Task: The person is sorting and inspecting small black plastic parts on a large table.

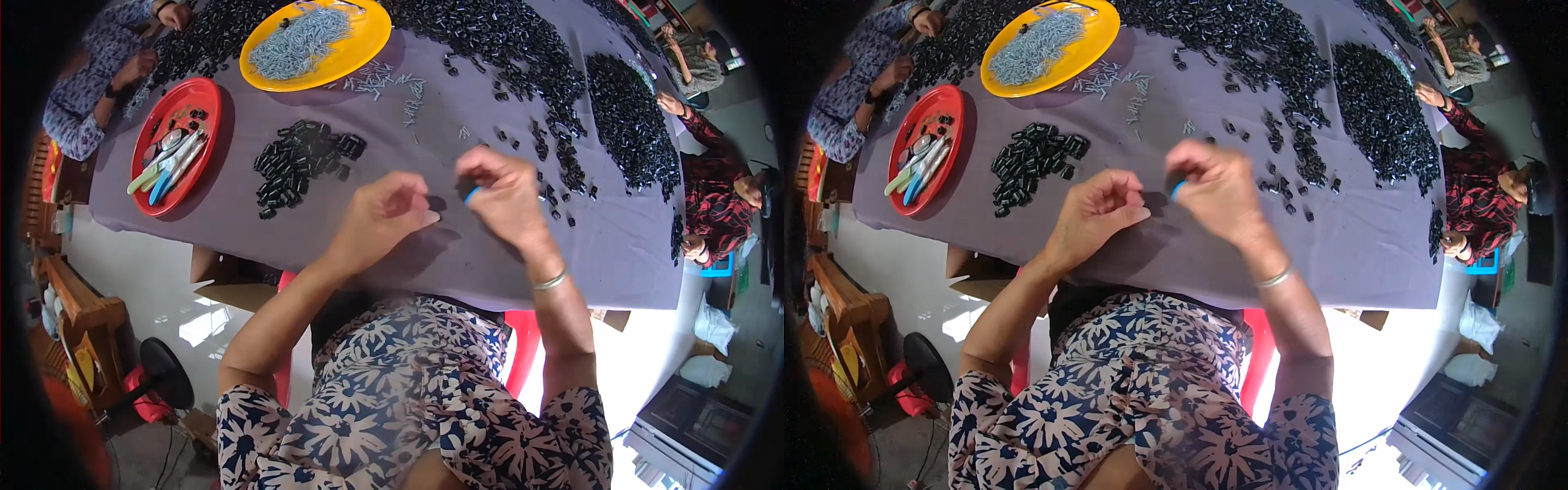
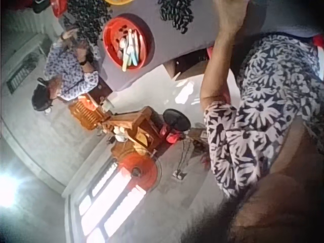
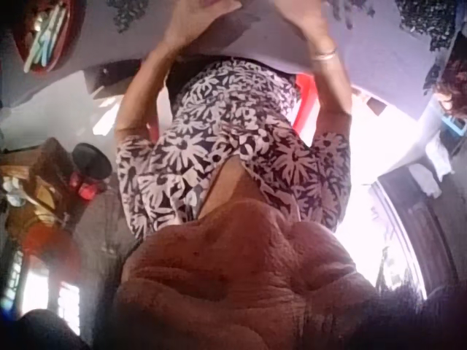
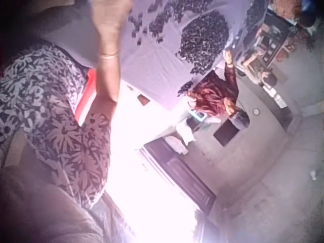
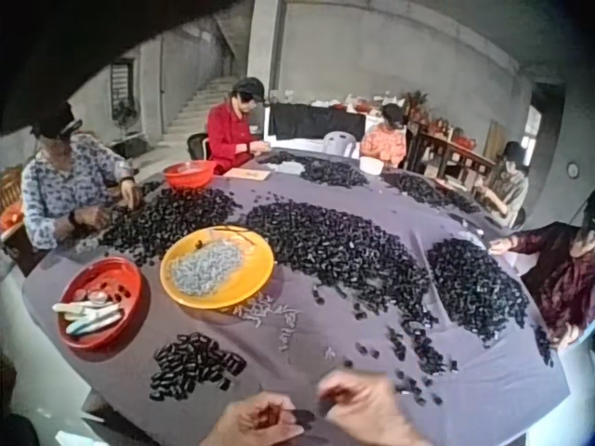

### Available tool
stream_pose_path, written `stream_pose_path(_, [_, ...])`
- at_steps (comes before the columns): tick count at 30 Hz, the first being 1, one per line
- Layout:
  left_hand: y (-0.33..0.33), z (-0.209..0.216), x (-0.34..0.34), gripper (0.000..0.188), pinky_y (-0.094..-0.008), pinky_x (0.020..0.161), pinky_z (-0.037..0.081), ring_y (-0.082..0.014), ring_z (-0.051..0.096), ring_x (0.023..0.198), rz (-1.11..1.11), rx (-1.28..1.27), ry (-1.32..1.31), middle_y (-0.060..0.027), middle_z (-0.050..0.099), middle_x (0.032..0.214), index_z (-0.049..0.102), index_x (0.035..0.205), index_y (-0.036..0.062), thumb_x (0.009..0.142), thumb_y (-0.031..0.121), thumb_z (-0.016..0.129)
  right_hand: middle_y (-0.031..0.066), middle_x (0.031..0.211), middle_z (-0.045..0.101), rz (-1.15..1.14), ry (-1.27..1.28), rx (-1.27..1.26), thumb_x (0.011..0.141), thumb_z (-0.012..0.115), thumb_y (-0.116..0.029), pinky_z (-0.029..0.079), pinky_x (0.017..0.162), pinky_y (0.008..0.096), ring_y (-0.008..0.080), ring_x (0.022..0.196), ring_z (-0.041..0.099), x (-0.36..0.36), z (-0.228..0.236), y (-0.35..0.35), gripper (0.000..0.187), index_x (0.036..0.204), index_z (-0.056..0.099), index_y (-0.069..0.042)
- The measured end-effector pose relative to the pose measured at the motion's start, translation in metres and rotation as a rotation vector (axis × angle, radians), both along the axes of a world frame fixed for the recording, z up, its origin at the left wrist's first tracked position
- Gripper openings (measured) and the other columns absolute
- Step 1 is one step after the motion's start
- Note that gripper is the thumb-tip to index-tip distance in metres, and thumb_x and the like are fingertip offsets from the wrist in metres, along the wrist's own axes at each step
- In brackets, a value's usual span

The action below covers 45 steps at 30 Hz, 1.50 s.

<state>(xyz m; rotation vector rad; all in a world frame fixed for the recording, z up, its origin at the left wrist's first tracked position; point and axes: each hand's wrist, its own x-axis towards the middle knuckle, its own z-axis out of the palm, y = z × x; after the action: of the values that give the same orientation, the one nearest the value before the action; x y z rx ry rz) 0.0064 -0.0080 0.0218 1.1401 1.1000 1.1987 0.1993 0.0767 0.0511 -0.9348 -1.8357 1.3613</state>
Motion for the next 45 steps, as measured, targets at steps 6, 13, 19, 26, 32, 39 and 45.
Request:
stream_pose_path(6, [0.012, 0.002, -0.013, 0.017, -0.0194, 0.069, 0.049, -0.0038, 0.058, 0.077, 0.007, 0.064, 0.122, 0.0019, 0.064, 0.086, 0.063, 0.099, 0.0032, 0.085, 0.0, 0.072, -0.004, 0.082, 0.063, -0.008, 0.037, -0.141, 0.082, 0.055, 0.014, 0.048, 0.069, 0.0198, 0.0025, 0.075, 0.056, -0.03, -0.012, -0.015, 0.021, 0.09, 0.065, -0.002])
stream_pose_path(13, [0.019, 0.002, -0.021, 0.011, -0.0202, 0.064, 0.049, -0.0051, 0.061, 0.072, 0.078, -0.015, 0.031, 0.0015, 0.065, 0.078, 0.069, 0.094, 0.0022, 0.084, 0.001, 0.073, -0.0004, 0.093, 0.065, 0.096, 0.014, 0.103, 0.08, 0.051, 0.016, 0.048, 0.072, 0.0229, 0.0069, 0.081, 0.058, -0.037, -0.001, -0.007, 0.026, 0.095, 0.065, 0.0])
stream_pose_path(19, [0.019, -0.01, -0.024, 0.016, -0.0239, 0.067, 0.049, -0.0087, 0.063, 0.073, 0.173, 0.02, 0.09, -0.004, 0.068, 0.08, 0.071, 0.096, -0.0006, 0.08, 0.002, 0.073, 0.003, 0.097, 0.068, 0.185, -0.151, 0.32, 0.076, 0.049, 0.016, 0.05, 0.074, 0.025, 0.0092, 0.084, 0.061, -0.04, 0.003, 0.019, 0.032, 0.098, 0.066, 0.0])
stream_pose_path(26, [0.017, 0.001, -0.028, 0.017, -0.0284, 0.064, 0.048, -0.0194, 0.061, 0.068, 0.299, 0.238, 0.444, -0.0094, 0.062, 0.079, 0.072, 0.096, 0.0006, 0.079, 0.002, 0.073, 0.0053, 0.074, 0.068, -0.014, -0.435, 0.324, 0.078, 0.061, -0.001, 0.05, 0.057, 0.0273, 0.013, 0.063, 0.063, -0.058, -0.013, 0.069, 0.014, 0.09, 0.069, -0.002])
stream_pose_path(32, [0.021, -0.012, -0.029, 0.016, -0.0257, 0.063, 0.047, -0.0122, 0.06, 0.068, 0.32, 0.241, 0.262, -0.0049, 0.062, 0.078, 0.072, 0.094, -0.0002, 0.079, 0.003, 0.075, 0.0035, 0.06, 0.061, 0.104, -0.671, 0.132, 0.077, 0.064, -0.007, 0.046, 0.048, 0.0277, 0.0098, 0.054, 0.058, -0.074, 0.004, 0.073, 0.008, 0.08, 0.068, -0.001])
stream_pose_path(39, [0.024, -0.013, -0.026, 0.012, -0.0214, 0.063, 0.042, -0.0052, 0.051, 0.071, 0.29, 0.178, 0.212, 0.002, 0.056, 0.08, 0.072, 0.094, 0.0014, 0.083, 0.001, 0.074, 0.0008, 0.071, 0.062, 0.093, -0.013, -0.219, 0.082, 0.057, 0.006, 0.038, 0.044, 0.0201, 0.0043, 0.051, 0.05, -0.058, -0.005, 0.034, 0.011, 0.084, 0.063, -0.003])
stream_pose_path(45, [0.025, -0.012, -0.024, 0.011, -0.0209, 0.062, 0.041, -0.0047, 0.051, 0.071, 0.282, 0.153, 0.228, 0.0023, 0.056, 0.08, 0.072, 0.094, 0.0016, 0.083, 0.001, 0.073, -0.0019, 0.074, 0.062, 0.017, 0.106, -0.099, 0.086, 0.059, 0.006, 0.038, 0.048, 0.0184, 0.0023, 0.056, 0.049, -0.063, -0.017, 0.019, 0.011, 0.086, 0.065, -0.004])
